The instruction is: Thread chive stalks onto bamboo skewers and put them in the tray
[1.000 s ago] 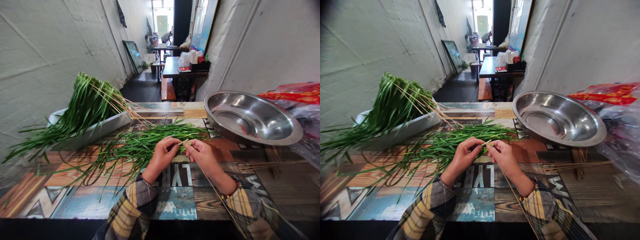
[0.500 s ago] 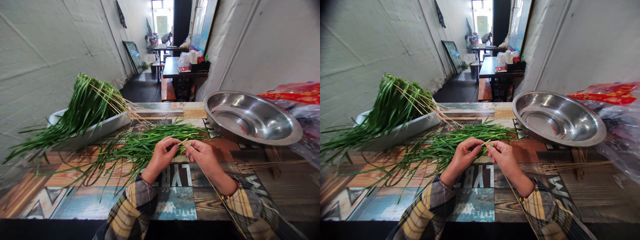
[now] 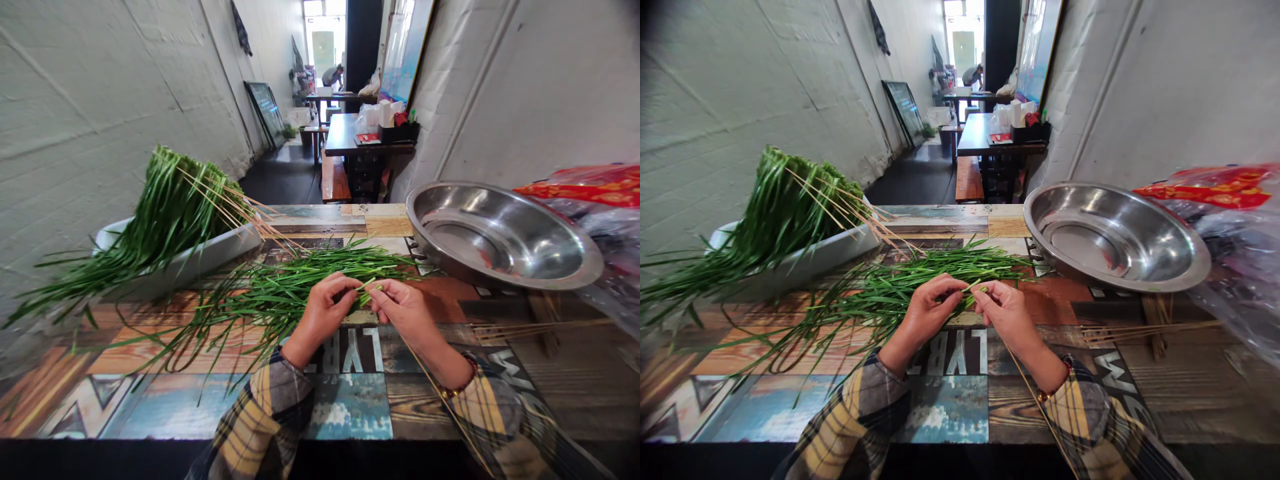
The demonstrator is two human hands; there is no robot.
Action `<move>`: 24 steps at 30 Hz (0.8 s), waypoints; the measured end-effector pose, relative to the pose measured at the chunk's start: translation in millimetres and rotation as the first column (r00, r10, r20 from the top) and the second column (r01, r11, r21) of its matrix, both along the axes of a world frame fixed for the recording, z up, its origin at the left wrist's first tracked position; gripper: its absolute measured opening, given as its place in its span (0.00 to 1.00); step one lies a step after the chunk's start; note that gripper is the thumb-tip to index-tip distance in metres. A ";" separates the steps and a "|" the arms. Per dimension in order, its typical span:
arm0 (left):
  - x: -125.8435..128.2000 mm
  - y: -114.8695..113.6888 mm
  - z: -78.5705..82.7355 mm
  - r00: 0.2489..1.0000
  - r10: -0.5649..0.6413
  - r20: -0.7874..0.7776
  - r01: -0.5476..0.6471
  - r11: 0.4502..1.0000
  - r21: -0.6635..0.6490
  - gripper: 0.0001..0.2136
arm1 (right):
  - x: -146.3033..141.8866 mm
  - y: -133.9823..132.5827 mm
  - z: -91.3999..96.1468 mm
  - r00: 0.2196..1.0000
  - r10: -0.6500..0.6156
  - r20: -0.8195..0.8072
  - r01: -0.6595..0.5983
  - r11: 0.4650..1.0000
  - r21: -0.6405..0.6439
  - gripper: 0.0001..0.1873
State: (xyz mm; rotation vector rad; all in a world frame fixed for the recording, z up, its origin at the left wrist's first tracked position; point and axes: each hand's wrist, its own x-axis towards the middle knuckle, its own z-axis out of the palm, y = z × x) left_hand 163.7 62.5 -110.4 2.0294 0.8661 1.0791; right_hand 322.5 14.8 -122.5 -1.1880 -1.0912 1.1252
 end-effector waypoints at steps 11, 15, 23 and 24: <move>-0.1 0.4 -2.0 0.999 -0.018 0.033 0.019 1.000 -0.024 0.06 | 1.0 1.5 -4.3 0.996 0.054 -0.065 -0.050 0.997 0.063 0.18; 0.8 -0.4 -2.4 0.998 -0.040 0.049 0.043 0.998 -0.051 0.06 | -0.4 1.4 -5.0 0.998 0.026 -0.050 -0.023 0.997 0.068 0.15; 3.4 -5.3 4.7 0.995 -0.099 0.018 0.100 0.977 -0.187 0.08 | -0.2 1.5 -6.9 0.998 0.034 0.046 -0.039 0.993 0.108 0.13; 3.9 -5.8 4.7 0.992 -0.126 0.019 0.127 0.966 -0.225 0.09 | 0.2 1.6 -6.7 0.997 0.038 0.068 -0.046 0.992 0.114 0.13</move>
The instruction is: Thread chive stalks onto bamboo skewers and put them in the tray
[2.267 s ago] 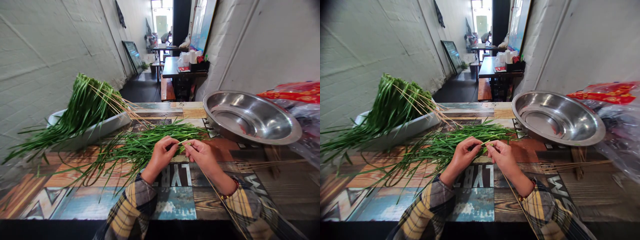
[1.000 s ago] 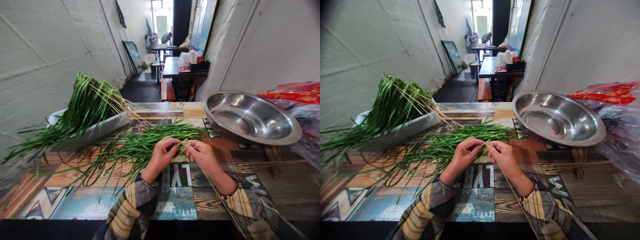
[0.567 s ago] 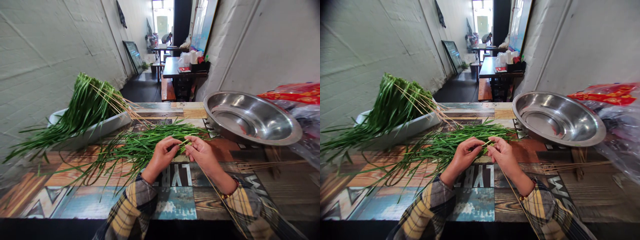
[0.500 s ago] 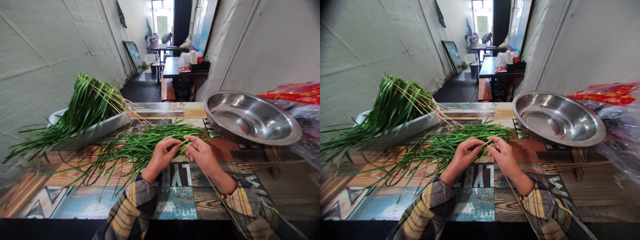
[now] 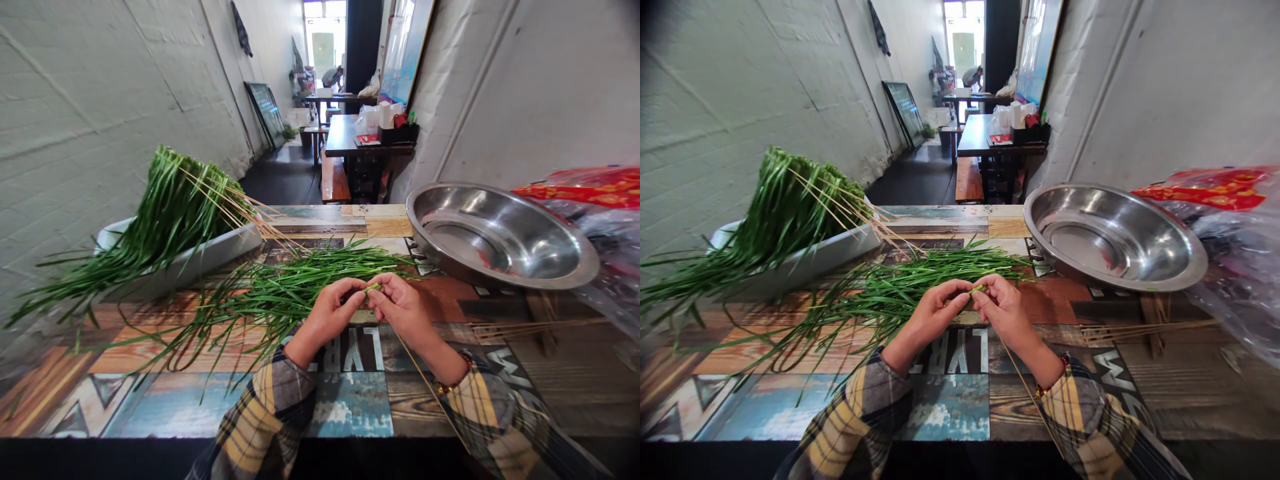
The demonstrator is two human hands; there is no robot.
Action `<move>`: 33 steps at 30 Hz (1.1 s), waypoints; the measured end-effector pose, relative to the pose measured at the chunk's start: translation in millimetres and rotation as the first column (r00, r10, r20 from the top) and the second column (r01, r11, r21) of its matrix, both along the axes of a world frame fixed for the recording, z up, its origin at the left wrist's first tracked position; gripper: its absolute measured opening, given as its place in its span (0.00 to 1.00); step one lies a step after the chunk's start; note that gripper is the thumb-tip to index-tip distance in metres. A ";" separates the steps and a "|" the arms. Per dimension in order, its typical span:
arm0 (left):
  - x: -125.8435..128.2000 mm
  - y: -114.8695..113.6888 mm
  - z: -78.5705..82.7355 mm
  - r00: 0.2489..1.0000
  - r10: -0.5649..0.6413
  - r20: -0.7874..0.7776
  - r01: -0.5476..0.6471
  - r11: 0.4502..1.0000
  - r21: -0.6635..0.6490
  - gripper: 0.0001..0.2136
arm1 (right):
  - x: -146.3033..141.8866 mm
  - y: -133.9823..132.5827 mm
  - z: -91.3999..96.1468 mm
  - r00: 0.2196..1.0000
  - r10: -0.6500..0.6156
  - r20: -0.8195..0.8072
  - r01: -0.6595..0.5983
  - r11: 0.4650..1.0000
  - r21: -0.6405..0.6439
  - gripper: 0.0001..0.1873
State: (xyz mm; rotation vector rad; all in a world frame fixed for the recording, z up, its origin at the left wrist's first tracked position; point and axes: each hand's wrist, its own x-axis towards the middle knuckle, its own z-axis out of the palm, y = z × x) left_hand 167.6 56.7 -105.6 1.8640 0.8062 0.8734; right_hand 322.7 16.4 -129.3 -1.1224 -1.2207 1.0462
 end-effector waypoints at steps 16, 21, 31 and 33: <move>-6.1 6.1 0.4 0.989 0.147 -0.016 -0.147 0.986 -0.081 0.16 | 0.8 -8.2 11.6 0.951 0.092 0.295 -0.079 0.995 -0.054 0.15; -5.2 4.8 1.6 0.994 0.109 0.012 -0.106 0.983 -0.149 0.19 | -2.3 -9.3 12.8 0.910 -0.051 0.411 0.018 0.996 0.084 0.14; 3.6 2.0 -5.3 0.997 0.045 -0.058 -0.051 0.994 -0.098 0.20 | -0.5 -6.3 7.7 0.934 -0.037 0.356 0.027 0.999 0.033 0.14; 4.6 1.4 -7.1 0.996 0.027 -0.086 -0.032 0.997 -0.065 0.19 | -0.2 -7.4 4.8 0.971 0.035 0.236 -0.011 0.995 -0.103 0.15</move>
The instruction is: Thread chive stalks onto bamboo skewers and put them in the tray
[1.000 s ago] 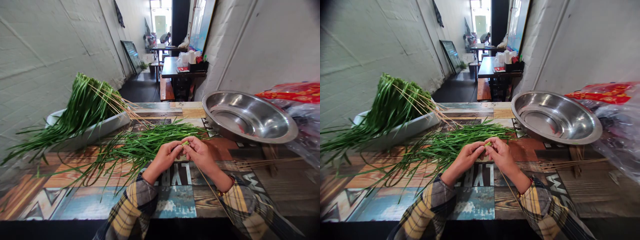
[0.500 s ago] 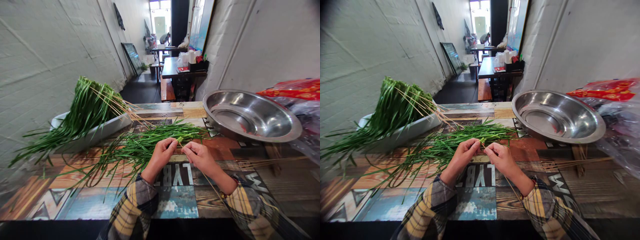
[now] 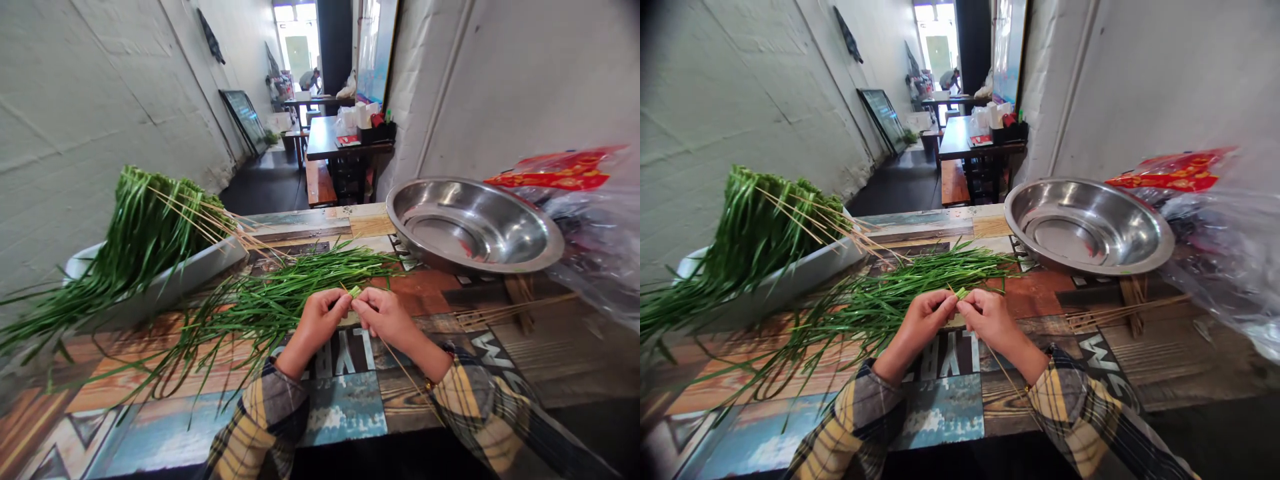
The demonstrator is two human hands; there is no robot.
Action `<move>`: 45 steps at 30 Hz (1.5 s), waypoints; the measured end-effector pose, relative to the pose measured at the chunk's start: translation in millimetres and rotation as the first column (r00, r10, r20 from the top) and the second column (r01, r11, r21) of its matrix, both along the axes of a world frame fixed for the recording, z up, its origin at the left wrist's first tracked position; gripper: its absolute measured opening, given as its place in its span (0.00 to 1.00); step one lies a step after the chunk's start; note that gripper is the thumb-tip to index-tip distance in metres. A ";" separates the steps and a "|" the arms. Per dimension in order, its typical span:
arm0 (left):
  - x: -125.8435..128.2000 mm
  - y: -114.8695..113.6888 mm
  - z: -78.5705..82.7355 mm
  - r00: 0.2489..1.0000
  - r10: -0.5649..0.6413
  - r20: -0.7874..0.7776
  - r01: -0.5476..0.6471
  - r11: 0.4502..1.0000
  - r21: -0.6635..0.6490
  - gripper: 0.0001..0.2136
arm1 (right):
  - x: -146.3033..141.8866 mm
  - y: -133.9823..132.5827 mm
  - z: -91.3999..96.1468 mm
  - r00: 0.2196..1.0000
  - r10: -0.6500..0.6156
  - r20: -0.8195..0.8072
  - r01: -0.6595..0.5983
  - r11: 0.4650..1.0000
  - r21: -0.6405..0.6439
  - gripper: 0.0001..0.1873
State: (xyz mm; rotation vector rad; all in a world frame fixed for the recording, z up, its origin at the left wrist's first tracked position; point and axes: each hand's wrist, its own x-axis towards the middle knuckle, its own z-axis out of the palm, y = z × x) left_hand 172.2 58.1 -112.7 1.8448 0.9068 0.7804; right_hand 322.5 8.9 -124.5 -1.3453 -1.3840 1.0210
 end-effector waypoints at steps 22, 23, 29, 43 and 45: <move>-34.1 29.7 -9.7 0.872 0.414 -0.263 -0.277 0.859 0.431 0.18 | 48.3 -41.1 -22.1 0.894 -0.389 -0.223 0.385 0.921 -0.063 0.17; -34.4 31.1 -9.9 0.878 0.414 -0.241 -0.289 0.859 0.423 0.19 | 47.9 -41.3 -22.4 0.903 -0.372 -0.217 0.369 0.928 -0.054 0.17; -29.2 32.2 7.2 0.936 0.301 -0.181 -0.195 0.874 0.446 0.14 | 41.8 -40.1 -24.5 0.944 -0.297 -0.141 0.297 0.955 -0.023 0.15; -30.4 31.5 12.1 0.620 0.391 -0.680 0.107 0.817 0.567 0.08 | 1.7 -12.1 -30.6 0.997 -0.074 0.003 0.074 0.996 0.058 0.11; -26.7 31.2 8.7 0.601 0.417 -0.681 0.107 0.803 0.586 0.08 | -0.2 -8.0 -31.0 0.998 -0.062 0.014 0.060 0.996 0.071 0.11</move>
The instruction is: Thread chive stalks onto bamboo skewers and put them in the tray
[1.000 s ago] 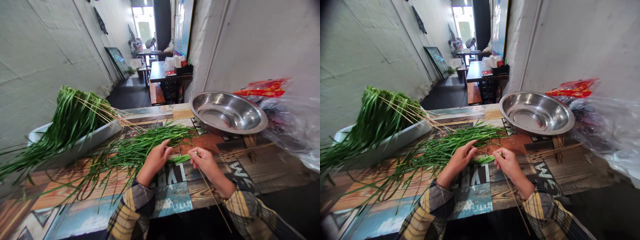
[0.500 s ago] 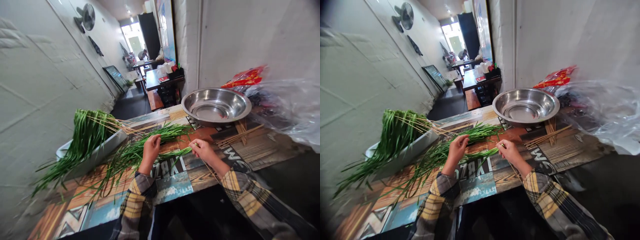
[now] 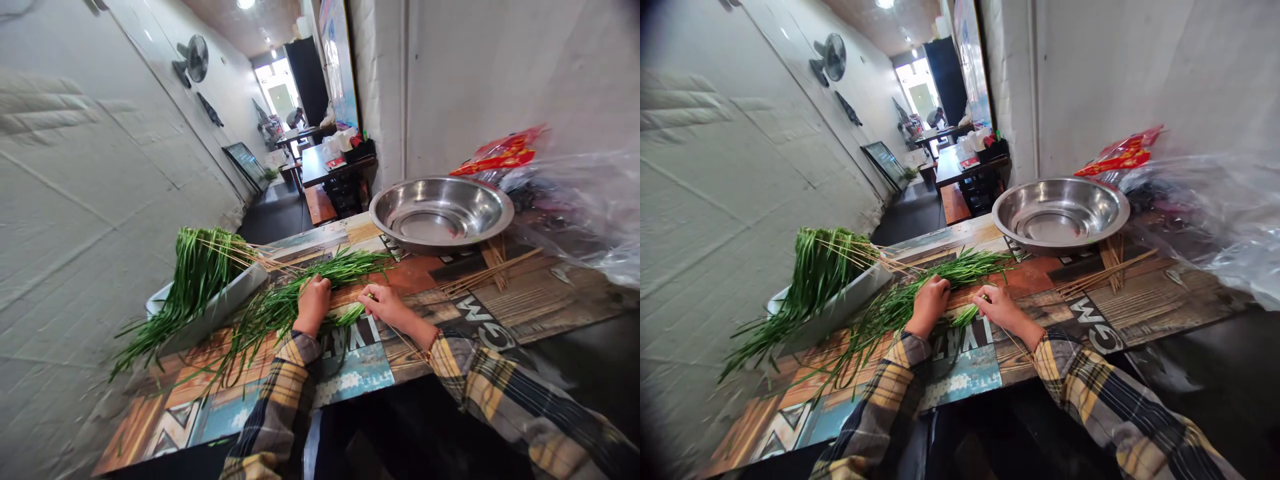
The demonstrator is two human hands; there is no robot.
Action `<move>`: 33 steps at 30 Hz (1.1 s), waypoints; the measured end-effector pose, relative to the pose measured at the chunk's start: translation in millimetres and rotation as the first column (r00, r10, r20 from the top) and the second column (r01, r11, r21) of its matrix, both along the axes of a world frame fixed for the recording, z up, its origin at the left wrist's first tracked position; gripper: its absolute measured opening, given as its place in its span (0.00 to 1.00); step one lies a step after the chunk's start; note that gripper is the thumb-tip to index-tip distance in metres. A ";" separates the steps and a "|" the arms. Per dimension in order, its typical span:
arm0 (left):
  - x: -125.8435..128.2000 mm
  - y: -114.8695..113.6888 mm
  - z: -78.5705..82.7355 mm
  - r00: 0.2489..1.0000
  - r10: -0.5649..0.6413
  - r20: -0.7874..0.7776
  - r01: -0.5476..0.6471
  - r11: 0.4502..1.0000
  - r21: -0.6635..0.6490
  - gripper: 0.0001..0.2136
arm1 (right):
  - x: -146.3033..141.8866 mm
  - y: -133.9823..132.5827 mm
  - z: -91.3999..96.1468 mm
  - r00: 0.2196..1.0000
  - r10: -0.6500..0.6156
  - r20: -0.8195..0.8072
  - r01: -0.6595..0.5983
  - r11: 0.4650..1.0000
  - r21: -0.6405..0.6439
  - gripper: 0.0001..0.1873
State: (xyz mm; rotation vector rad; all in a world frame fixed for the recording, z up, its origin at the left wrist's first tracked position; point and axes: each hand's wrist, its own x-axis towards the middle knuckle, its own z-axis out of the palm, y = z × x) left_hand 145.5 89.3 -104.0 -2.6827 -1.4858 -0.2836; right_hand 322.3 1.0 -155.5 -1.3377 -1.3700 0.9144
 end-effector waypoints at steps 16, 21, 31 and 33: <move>23.4 -10.5 -8.9 0.759 -0.040 0.650 0.177 0.973 -0.148 0.03 | -7.4 18.1 14.2 1.000 0.018 0.014 -0.019 0.993 0.112 0.08; 15.7 -7.9 -4.9 0.854 -0.109 0.508 0.092 0.994 0.059 0.03 | -2.8 28.1 15.9 0.997 0.055 0.049 -0.059 0.994 0.087 0.09; 2.6 -14.0 7.2 0.929 -0.133 0.345 0.096 0.988 0.121 0.06 | 16.8 44.5 10.5 0.997 -0.068 0.020 0.066 0.992 0.104 0.12; 1.5 -12.4 7.5 0.886 -0.116 0.448 0.065 0.990 0.127 0.05 | 16.8 41.8 9.4 0.996 -0.079 0.042 0.075 0.994 0.073 0.13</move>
